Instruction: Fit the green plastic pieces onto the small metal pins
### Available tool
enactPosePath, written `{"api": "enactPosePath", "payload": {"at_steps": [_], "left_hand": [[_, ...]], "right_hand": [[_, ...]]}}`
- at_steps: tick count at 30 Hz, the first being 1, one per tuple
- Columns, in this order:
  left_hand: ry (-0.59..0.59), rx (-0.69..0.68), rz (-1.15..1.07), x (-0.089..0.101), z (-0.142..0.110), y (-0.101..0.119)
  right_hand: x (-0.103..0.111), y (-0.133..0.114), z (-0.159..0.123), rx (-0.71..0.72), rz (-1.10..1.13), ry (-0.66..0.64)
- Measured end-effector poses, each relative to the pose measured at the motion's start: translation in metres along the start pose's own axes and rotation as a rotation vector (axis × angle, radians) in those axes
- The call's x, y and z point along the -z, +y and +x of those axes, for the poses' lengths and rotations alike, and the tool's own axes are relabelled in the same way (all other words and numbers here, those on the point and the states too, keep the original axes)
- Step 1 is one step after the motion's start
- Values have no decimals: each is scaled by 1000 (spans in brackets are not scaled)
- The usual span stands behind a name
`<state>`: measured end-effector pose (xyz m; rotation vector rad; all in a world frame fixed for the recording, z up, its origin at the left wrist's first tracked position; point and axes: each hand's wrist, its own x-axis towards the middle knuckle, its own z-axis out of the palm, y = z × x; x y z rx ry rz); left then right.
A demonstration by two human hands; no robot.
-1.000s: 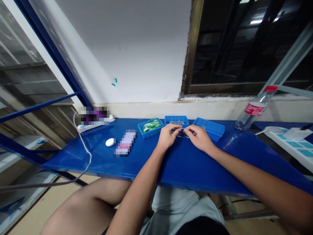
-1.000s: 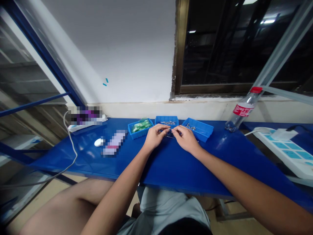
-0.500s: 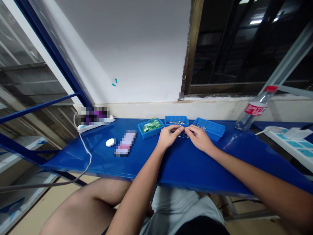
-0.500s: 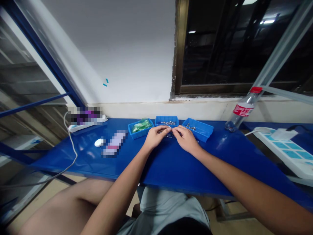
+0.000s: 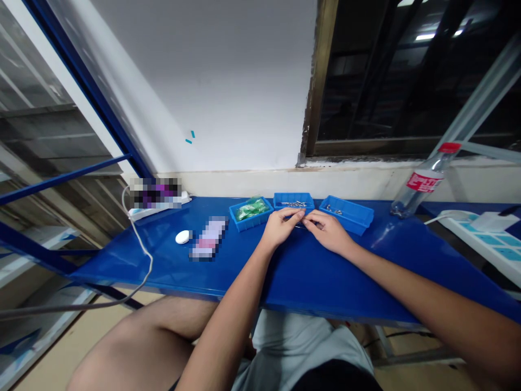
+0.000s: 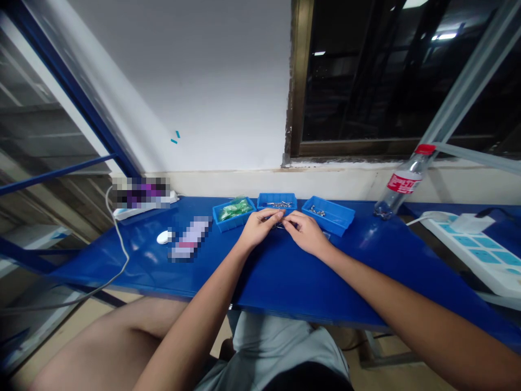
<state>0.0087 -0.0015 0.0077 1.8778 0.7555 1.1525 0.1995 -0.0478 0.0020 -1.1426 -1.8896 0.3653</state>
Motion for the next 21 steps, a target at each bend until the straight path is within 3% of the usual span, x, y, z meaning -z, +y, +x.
{"api": "enactPosePath", "payload": {"at_steps": [8,13,21], "left_hand": [[21,-50,155,1,-2,1],[57,-84,378,4,-2,4],[17,-96,627,7,-4,0]], "right_hand": [[-3,16,1,-105,94,69],[-3,18,1,-234,196,101],[1,23,6,-295,371,213]]}}
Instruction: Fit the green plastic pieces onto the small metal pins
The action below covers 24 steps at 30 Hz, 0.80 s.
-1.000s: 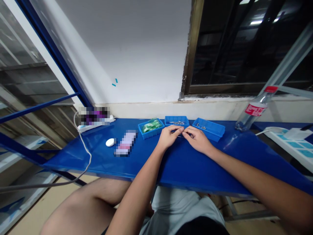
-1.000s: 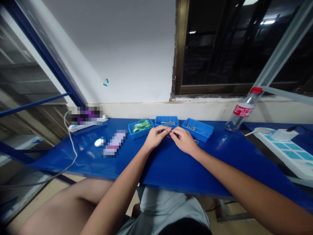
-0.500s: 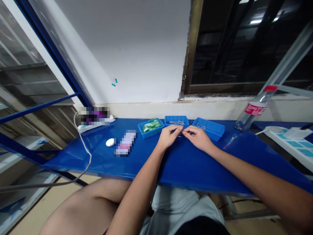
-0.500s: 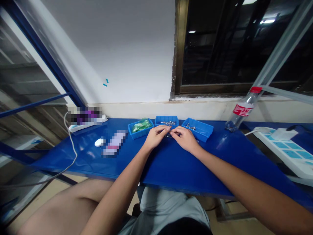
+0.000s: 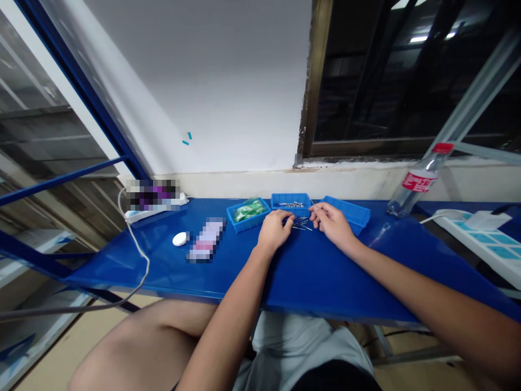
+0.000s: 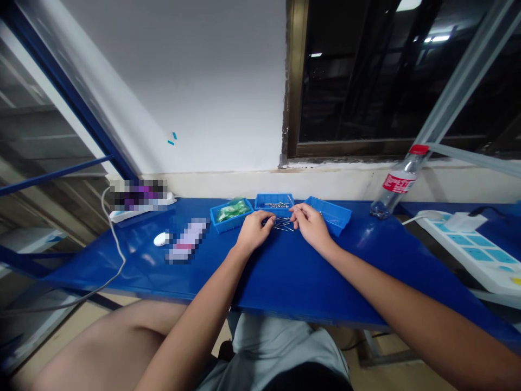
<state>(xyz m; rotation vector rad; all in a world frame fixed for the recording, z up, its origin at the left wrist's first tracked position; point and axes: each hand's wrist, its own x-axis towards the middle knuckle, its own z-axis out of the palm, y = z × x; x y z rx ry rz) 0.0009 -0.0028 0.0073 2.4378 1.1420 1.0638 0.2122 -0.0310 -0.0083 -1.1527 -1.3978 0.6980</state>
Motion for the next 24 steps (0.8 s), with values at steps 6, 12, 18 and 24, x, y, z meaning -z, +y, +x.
{"api": "enactPosePath", "payload": {"at_steps": [6,12,18,24], "left_hand": [[-82,19,52,-3,0,-6],[-99,24,39,-5,0,-8],[-91,47,29,-7,0,-11],[-88,60,-1,-8,0,-11]], "right_hand": [[1,3,4,-53,143,87],[-1,2,13,-70,116,48],[-6,7,10,46,-232,-55],[-6,10,0,410,-560,-285]]}}
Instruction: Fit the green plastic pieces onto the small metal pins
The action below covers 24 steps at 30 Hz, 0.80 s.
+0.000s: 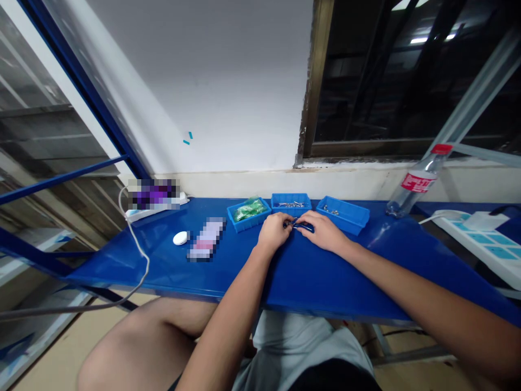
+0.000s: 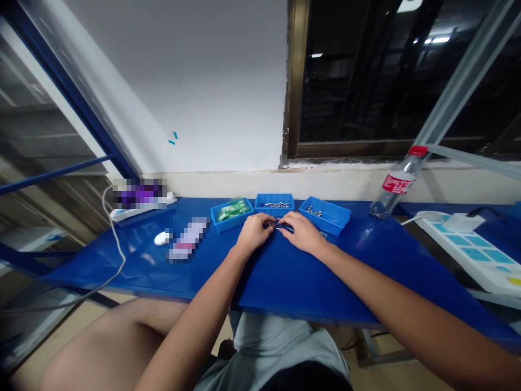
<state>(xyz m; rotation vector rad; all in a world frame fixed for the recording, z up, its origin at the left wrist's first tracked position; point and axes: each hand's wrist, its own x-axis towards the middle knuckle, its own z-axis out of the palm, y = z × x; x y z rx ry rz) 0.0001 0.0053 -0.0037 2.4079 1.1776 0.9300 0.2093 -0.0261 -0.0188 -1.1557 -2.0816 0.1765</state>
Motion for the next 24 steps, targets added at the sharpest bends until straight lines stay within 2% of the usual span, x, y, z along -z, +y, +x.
{"api": "enactPosePath", "payload": {"at_steps": [5,10,17,24], "left_hand": [[8,15,-31,0,0,1],[16,14,-9,1,0,0],[50,-42,8,4,0,4],[22,-82,4,8,-2,11]], "right_hand": [[1,8,1,56,-30,-81],[4,12,1,64,-31,-84],[7,4,2,67,-71,50],[13,-8,2,139,-56,172]]}}
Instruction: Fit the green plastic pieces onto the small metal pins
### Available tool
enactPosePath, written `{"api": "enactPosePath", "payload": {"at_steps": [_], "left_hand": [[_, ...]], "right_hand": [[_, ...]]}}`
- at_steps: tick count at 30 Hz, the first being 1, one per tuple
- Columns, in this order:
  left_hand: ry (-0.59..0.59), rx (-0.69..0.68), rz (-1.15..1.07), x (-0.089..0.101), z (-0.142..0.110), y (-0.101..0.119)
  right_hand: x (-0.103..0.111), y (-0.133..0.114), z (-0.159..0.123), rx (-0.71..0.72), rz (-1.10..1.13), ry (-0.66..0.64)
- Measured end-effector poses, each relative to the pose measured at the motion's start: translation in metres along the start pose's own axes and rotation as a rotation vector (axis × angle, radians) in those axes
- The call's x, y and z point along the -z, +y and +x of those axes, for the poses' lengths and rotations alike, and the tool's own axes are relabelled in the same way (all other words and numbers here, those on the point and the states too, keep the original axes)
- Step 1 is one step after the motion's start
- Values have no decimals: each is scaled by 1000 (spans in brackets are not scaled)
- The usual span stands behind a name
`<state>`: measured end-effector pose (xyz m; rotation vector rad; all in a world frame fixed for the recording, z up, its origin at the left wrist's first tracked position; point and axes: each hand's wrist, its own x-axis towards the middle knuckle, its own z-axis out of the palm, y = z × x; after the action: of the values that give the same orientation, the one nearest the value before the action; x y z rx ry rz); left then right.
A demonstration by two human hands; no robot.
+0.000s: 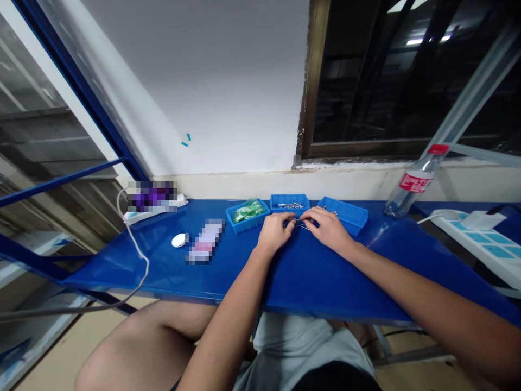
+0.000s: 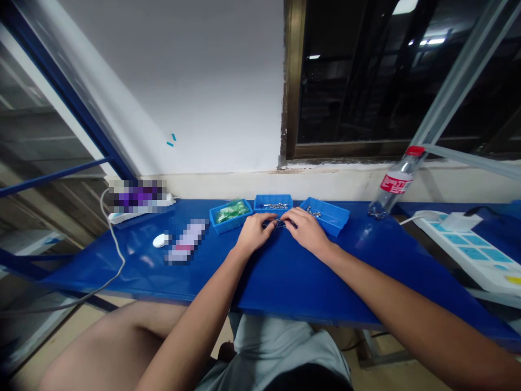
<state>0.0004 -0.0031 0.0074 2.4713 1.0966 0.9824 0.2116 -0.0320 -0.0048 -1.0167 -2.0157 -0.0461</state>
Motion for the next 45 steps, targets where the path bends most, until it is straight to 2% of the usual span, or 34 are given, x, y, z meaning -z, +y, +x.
{"api": "enactPosePath", "payload": {"at_steps": [10,15,19,26,30,34,45], "left_hand": [[18,-3,-63,0,0,2],[104,18,-168,0,2,0],[154,50,-275,0,4,-1],[91,88,-440,0,3,4],[49,116,-421,1,1,7],[-23,145,-414,2,-2,10],[6,105,-496,-3,0,3]], "right_hand": [[6,-13,1,-39,71,99],[2,-12,-1,-181,170,134],[-4,-5,-3,-269,182,108],[-4,-9,-1,-280,181,68],[-1,-15,0,-242,177,52],[0,-13,-1,-284,182,85],[-3,-9,-2,-251,212,39]]}}
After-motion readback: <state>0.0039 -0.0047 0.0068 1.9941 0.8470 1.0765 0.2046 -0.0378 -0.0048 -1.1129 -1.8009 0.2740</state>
